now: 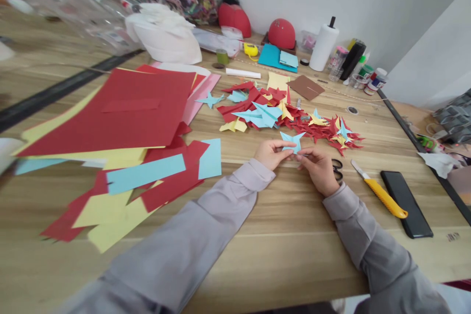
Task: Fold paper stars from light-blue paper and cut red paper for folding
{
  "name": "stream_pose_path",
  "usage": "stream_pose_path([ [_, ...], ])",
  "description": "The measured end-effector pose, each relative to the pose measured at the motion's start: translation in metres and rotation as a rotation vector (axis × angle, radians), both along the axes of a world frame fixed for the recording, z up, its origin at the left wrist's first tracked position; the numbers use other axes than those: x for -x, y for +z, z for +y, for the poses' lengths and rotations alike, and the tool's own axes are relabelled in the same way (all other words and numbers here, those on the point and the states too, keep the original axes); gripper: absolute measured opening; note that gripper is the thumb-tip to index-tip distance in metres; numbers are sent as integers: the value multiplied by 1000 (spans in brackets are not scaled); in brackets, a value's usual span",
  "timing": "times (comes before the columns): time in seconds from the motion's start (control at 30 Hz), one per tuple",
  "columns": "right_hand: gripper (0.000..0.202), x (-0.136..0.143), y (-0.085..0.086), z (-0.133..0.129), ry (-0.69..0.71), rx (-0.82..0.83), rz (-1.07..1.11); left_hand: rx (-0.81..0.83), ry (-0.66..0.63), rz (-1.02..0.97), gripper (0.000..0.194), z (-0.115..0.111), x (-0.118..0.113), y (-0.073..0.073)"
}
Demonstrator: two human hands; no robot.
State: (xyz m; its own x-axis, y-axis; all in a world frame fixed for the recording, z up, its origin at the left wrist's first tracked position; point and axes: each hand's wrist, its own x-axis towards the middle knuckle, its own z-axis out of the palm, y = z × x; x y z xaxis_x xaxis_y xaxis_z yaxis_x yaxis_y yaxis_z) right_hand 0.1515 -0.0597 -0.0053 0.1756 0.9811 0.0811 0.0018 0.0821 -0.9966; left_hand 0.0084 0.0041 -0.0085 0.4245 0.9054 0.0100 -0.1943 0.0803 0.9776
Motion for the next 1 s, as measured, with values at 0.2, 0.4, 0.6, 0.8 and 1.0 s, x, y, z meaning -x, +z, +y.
stream_pose_path([
  [0.2, 25, -1, 2, -1, -31, 27, 11, -14, 3, 25, 33, -1, 0, -1],
  [0.4, 26, -1, 6, -1, -33, 53, 60, -59, 55, 39, 29, -3, -2, -3],
  [0.6, 23, 0, 6, -2, -26, 58, 88, -90, 83, 27, 29, -3, -4, -6],
  [0.8, 21, 1, 2, -1, -5, -16, -11, -56, 68, 50, 30, -2, -3, -3],
  [1.0, 18, 2, 2, 0, -12, -34, -85, -30, 64, 58, 28, -3, -3, -5],
])
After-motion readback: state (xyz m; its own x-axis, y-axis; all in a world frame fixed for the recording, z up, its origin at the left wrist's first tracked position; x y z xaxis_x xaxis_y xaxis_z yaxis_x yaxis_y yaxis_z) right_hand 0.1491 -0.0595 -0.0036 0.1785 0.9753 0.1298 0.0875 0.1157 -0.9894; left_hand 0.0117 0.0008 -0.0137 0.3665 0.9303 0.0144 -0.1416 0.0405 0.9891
